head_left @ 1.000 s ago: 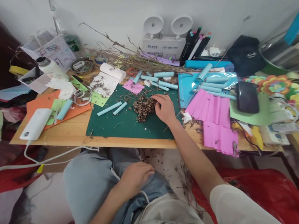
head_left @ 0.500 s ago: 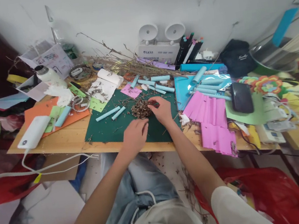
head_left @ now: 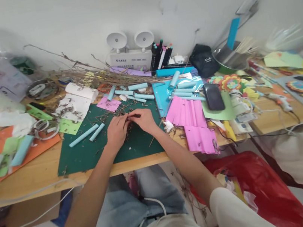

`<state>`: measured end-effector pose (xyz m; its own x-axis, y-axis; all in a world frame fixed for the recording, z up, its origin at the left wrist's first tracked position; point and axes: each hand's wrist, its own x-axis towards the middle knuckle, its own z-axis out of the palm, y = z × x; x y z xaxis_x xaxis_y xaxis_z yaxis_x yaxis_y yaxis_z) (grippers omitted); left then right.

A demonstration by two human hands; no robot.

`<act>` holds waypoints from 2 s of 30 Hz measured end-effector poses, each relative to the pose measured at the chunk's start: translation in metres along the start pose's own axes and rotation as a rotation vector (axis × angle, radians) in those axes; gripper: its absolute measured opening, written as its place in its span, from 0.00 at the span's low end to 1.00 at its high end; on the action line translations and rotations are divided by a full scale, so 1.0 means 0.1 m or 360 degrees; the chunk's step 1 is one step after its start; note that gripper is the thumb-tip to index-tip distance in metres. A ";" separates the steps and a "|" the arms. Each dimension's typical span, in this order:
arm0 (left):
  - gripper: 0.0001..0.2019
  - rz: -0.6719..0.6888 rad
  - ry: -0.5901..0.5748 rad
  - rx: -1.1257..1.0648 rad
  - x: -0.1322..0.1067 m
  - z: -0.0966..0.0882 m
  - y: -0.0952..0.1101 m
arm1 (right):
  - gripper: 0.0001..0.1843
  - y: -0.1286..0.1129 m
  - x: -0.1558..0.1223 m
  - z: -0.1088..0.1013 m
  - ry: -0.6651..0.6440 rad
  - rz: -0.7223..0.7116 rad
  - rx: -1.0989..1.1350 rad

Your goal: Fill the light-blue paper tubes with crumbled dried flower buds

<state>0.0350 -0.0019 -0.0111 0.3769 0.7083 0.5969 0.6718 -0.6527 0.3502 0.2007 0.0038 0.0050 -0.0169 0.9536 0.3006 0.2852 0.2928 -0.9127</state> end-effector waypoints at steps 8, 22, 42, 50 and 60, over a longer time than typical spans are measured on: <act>0.11 -0.0003 0.0094 -0.0088 0.01 -0.01 0.01 | 0.05 -0.03 -0.07 0.06 0.0112 0.0044 0.0035; 0.08 -0.0124 0.0223 -0.0228 0.01 -0.06 0.02 | 0.11 -0.09 -0.07 -0.18 -0.0013 -0.0179 -0.0170; 0.14 -0.0097 0.0181 -0.0357 0.01 -0.12 0.11 | 0.09 -0.12 -0.13 -0.09 0.0163 -0.0064 -0.0036; 0.10 -0.0126 0.0120 -0.0303 0.02 -0.10 0.07 | 0.05 -0.20 -0.16 -0.05 0.0062 -0.0157 -0.0112; 0.11 -0.0262 0.0386 -0.0282 0.04 -0.13 0.07 | 0.09 -0.22 -0.17 -0.06 0.0078 -0.0213 -0.0342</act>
<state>0.0327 -0.0075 0.0034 0.0955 0.7374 0.6687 0.5821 -0.5863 0.5634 0.2001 -0.0190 0.0219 -0.0234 0.9014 0.4324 0.4808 0.3894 -0.7856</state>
